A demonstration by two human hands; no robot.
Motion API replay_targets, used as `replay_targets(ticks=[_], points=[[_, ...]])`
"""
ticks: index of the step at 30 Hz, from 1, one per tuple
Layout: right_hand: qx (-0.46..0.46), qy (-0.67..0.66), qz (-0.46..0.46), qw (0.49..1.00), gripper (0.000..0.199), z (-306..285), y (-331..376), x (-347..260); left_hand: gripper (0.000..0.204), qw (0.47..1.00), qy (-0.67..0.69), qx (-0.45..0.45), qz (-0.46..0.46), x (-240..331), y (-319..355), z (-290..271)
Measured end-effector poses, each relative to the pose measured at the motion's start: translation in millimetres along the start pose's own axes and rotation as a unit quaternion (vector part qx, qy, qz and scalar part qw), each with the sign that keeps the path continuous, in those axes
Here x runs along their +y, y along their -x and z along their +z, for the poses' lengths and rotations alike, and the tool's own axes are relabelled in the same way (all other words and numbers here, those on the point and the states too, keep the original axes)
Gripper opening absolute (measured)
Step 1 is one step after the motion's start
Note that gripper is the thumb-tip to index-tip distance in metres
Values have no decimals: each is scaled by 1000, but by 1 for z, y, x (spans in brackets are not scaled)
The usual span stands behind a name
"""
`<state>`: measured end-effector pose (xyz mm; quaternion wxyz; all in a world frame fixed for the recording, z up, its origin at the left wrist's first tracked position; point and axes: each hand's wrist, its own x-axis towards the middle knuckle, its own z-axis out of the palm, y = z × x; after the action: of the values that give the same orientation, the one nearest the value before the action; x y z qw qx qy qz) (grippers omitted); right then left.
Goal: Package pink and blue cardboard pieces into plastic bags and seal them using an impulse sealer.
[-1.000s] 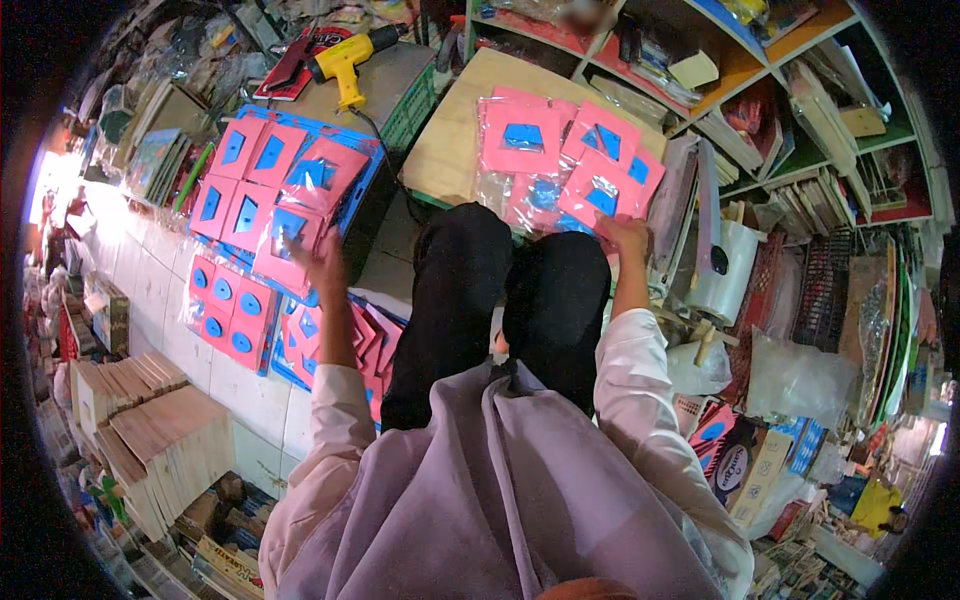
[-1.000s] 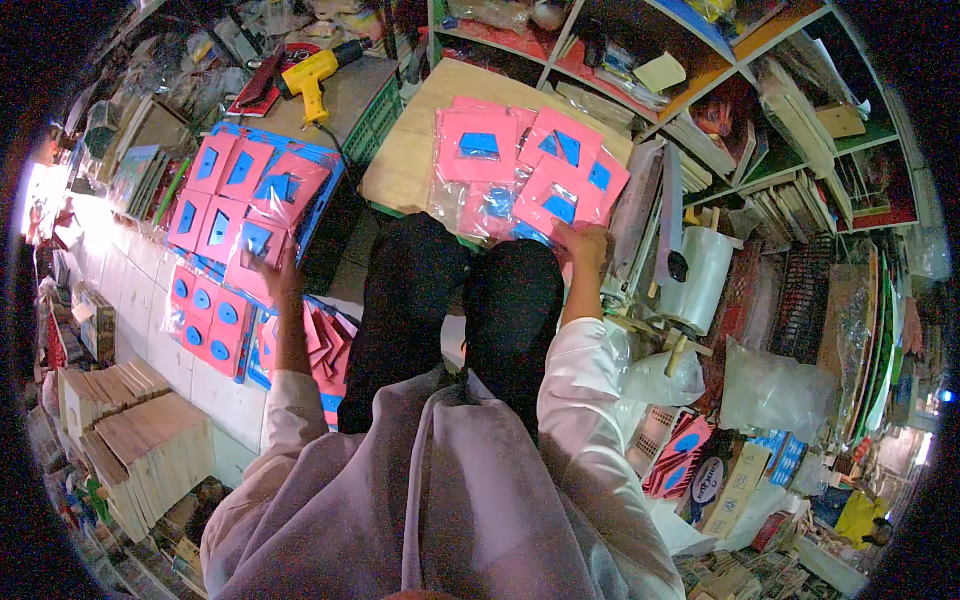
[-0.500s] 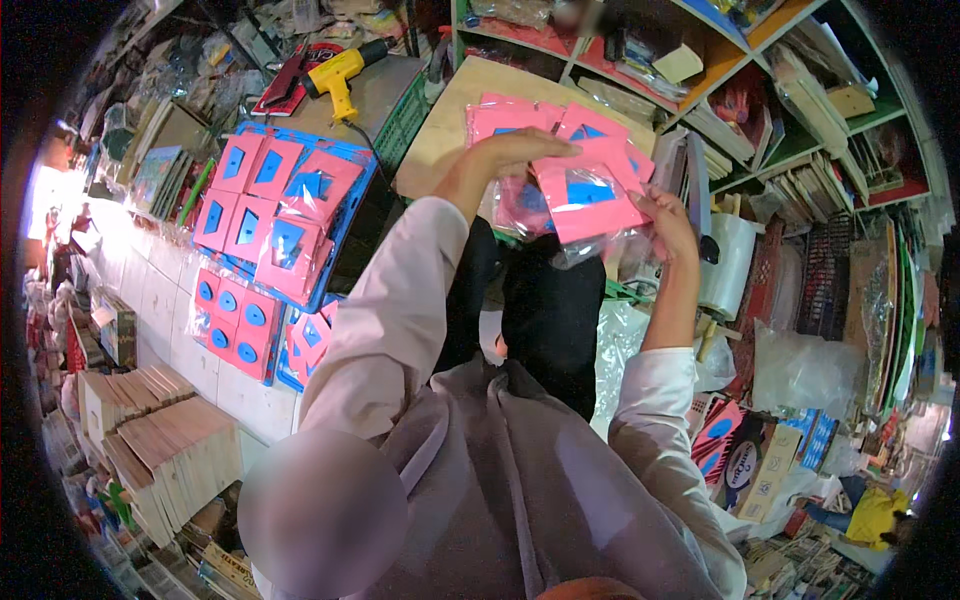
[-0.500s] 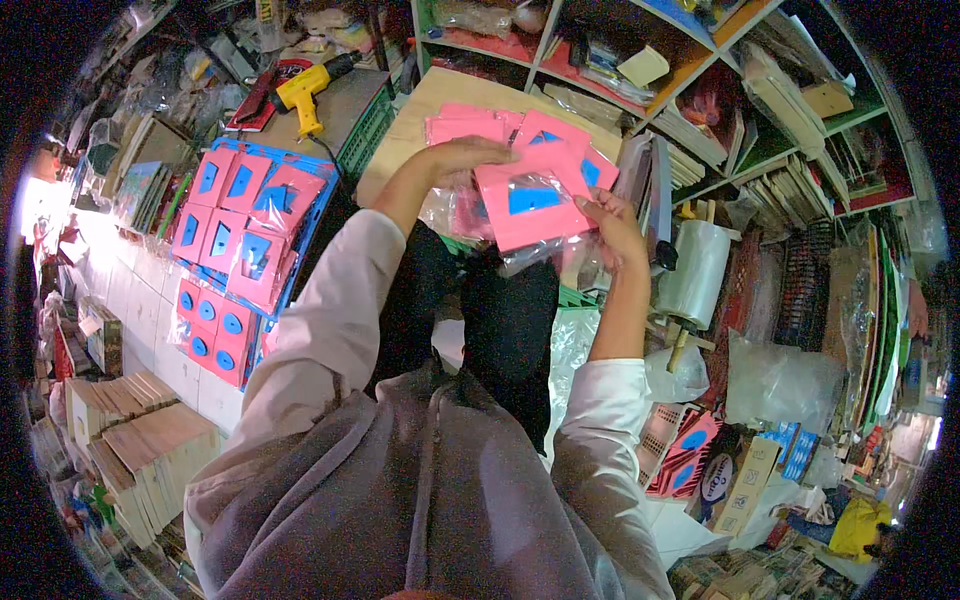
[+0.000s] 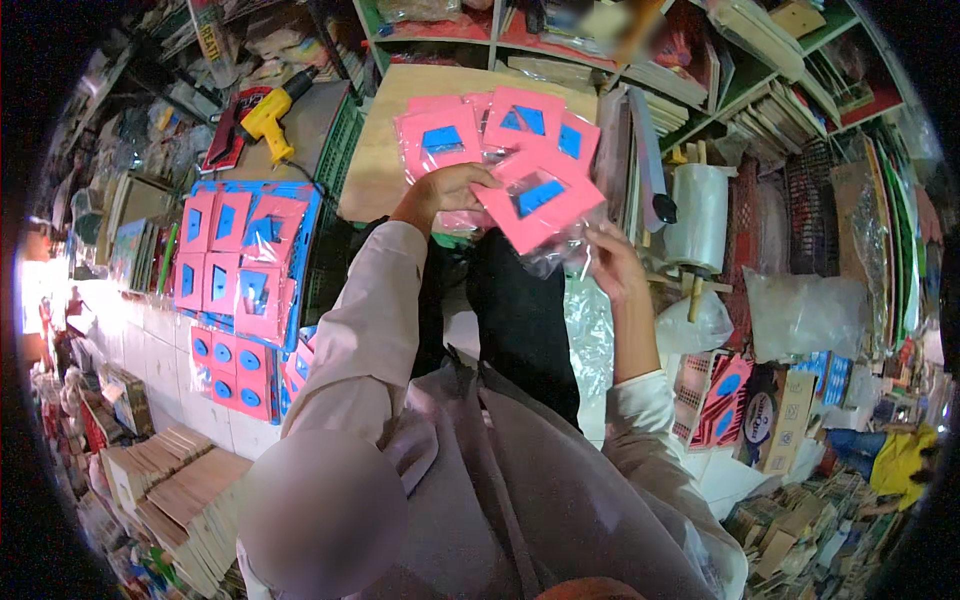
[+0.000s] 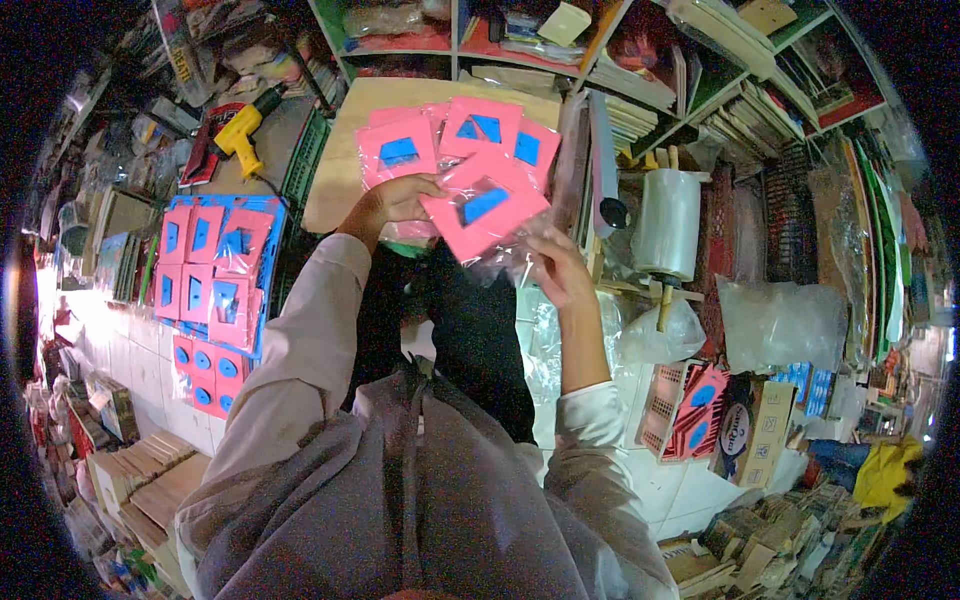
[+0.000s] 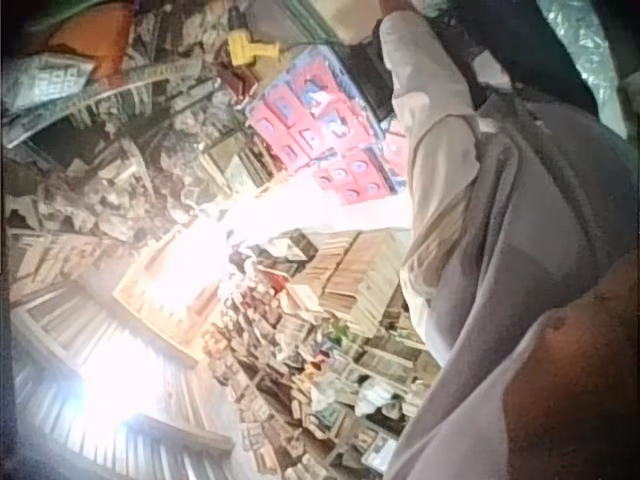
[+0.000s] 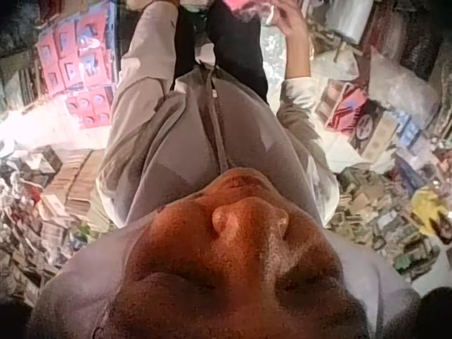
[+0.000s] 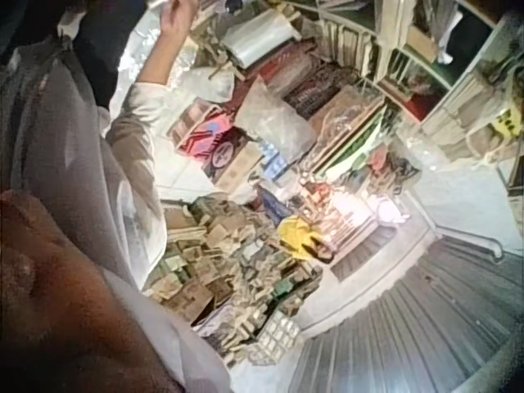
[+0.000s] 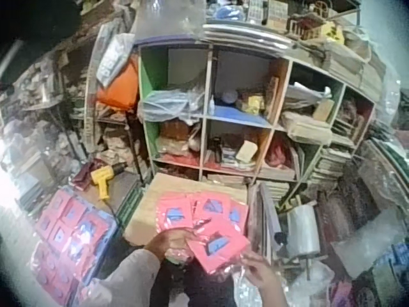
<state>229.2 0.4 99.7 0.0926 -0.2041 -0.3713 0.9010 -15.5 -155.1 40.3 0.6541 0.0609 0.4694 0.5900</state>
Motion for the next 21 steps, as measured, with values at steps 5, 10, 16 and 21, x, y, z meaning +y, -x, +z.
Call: replay_targets(ticks=[5,10,16,21], points=[[-218,-4,-9,976,35,72,-18,-59,39,979,121,-138,93,4,1,-7],[-103,201,-69,972,33,84,-23,-103,34,979,113,-35,164,-2,3,6],[16,223,-47,974,29,6,7,-75,35,991,-39,-12,130,10,26,5],[165,103,23,981,17,-73,27,-6,44,984,-178,-19,-11,14,9,3]])
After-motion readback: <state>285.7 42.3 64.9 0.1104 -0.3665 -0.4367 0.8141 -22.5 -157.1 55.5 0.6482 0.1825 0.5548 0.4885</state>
